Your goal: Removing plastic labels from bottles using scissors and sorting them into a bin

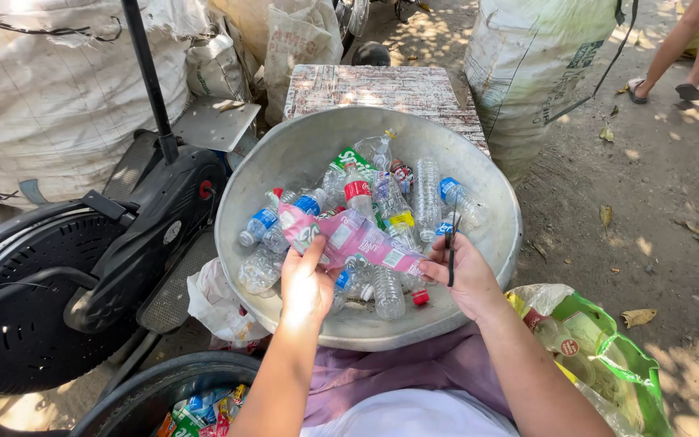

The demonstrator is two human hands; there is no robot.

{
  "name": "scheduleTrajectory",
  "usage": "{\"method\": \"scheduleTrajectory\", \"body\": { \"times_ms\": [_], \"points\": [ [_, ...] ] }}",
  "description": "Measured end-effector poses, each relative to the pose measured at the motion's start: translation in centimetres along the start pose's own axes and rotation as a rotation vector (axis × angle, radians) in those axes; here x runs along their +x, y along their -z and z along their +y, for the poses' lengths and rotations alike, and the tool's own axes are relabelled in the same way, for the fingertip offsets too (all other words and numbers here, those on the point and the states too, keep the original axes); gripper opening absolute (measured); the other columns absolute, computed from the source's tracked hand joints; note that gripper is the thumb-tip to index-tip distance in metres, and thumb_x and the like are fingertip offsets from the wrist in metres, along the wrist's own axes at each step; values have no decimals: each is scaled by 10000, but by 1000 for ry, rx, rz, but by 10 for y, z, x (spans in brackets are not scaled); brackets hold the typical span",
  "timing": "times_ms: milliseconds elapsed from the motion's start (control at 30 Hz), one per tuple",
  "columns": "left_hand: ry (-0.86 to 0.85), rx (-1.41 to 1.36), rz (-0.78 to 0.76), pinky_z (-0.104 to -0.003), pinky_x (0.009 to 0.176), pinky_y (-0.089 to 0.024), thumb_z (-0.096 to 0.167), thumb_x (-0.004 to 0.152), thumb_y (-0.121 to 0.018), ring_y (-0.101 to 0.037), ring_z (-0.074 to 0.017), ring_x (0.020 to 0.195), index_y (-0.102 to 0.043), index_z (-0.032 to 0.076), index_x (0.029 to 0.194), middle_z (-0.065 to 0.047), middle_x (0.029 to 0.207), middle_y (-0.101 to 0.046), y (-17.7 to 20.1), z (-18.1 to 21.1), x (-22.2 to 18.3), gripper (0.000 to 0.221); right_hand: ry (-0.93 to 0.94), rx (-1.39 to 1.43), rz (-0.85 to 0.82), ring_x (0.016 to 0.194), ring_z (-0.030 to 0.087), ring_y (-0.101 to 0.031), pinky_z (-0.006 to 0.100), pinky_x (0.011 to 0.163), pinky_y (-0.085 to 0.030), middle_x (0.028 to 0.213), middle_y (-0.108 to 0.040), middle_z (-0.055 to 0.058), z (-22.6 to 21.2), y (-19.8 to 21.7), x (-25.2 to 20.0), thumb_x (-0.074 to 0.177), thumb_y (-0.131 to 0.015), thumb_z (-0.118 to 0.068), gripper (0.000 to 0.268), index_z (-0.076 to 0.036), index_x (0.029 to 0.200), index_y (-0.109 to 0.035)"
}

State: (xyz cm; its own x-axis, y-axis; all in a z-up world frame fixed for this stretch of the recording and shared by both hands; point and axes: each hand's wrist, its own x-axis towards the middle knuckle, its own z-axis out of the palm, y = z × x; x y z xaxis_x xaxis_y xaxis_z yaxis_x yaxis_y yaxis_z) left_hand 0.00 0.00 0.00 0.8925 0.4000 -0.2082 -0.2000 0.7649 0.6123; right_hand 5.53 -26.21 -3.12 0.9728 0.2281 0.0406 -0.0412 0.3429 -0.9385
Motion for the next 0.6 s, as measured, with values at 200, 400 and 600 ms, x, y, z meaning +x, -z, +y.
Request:
{"method": "scheduleTrajectory", "body": {
  "times_ms": [200,400,600],
  "points": [
    [-26,38,30,-465,765,-684,44,949,-746,-768,-248,834,-660,127,1107,-80,948,-760,35,4,-26,199,12,13,-7,733,214,-766,357,676,-695,872,-724,121,-15,-7,-11,805,-859,47,474,-30,1142,-535],
    [-78,0,10,-482,841,-674,47,937,-737,-770,-263,899,-668,104,1125,-119,1010,-767,53,42,-74,208,26,20,-37,738,213,-771,380,672,-705,878,-717,105,-22,-25,-20,819,-837,65,436,-51,1127,-551],
    [-164,0,5,-436,857,-678,20,993,-657,-772,-256,952,-657,65,1182,-135,1072,-762,67,75,-100,195,36,0,-75,714,212,-764,385,656,-704,863,-698,113,-18,-46,-19,825,-827,72,446,-43,1138,-532]
  ]
}}
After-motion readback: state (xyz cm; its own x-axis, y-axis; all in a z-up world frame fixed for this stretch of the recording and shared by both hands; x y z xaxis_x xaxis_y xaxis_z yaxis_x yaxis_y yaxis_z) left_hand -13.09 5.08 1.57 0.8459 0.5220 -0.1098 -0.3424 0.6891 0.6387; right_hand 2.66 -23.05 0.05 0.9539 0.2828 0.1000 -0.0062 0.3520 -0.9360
